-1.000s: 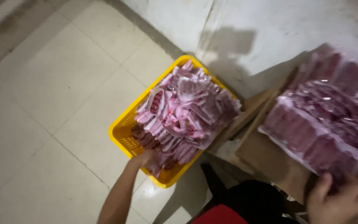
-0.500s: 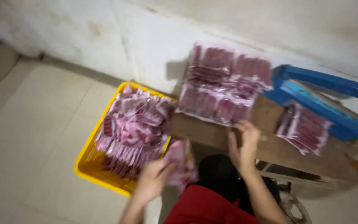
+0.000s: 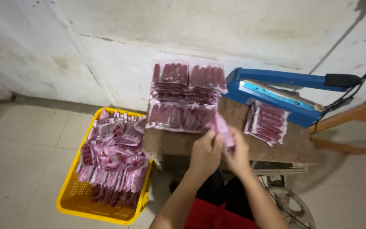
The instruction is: Using a manual heat sealer to close plastic bags filled with small red items.
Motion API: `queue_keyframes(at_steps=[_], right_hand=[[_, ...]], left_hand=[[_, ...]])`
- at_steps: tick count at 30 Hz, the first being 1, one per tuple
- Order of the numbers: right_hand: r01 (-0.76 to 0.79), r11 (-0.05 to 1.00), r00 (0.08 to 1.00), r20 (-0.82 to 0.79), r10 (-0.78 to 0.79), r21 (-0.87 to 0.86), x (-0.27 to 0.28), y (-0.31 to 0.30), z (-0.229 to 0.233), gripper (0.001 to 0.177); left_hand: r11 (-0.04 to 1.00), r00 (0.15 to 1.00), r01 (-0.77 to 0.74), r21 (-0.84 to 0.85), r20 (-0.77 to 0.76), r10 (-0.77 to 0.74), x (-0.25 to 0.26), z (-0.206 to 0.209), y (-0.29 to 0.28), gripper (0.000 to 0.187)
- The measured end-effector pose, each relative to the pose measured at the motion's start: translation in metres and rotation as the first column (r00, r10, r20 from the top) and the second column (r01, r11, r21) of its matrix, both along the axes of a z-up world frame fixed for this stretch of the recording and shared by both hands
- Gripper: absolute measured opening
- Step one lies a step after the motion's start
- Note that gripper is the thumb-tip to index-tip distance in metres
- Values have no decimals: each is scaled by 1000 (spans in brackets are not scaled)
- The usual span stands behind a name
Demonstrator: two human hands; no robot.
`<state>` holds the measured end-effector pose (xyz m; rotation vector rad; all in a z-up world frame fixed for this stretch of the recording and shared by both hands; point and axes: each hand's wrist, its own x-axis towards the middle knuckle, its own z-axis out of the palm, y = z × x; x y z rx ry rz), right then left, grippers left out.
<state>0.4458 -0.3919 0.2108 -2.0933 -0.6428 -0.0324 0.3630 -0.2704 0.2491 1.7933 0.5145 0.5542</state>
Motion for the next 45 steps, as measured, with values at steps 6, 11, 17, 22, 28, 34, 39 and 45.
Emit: queue_keyframes(at_steps=[6,11,17,22,28,34,39,45], right_hand=[[70,904,989,-145,-9,423,77,-13,48,40],[188,894,957,-280,-74,407,104,-1,80,55],[157,899,943,-333,-14,408,118,-5,53,51],[80,996,986,-145,-85,-42,132,-6,78,57],[148,776,989,99,-111,-613,169,5,51,49],[267,634,926,376,40,-725,186,-3,24,15],[369,719,773,624,115,-589,168,-2,36,7],[469,757,637,768,67,-455,141,8,39,32]], left_hand=[[984,979,121,-129,182,-96,42,10,-5,41],[890,969,230,-393,181,-170,75,-13,-28,62],[171,949,302,-938,313,40,171,-100,-53,73],[201,938,48,-978,113,329,188,-63,-53,78],[434,937,-205,-877,-48,346,202,-51,-73,83],[686,903,-429,-588,-276,329,194,-84,-76,95],[629,897,-414,-657,-179,404,200,-87,-80,90],[617,880,-325,-717,9,475,202,-79,-81,76]])
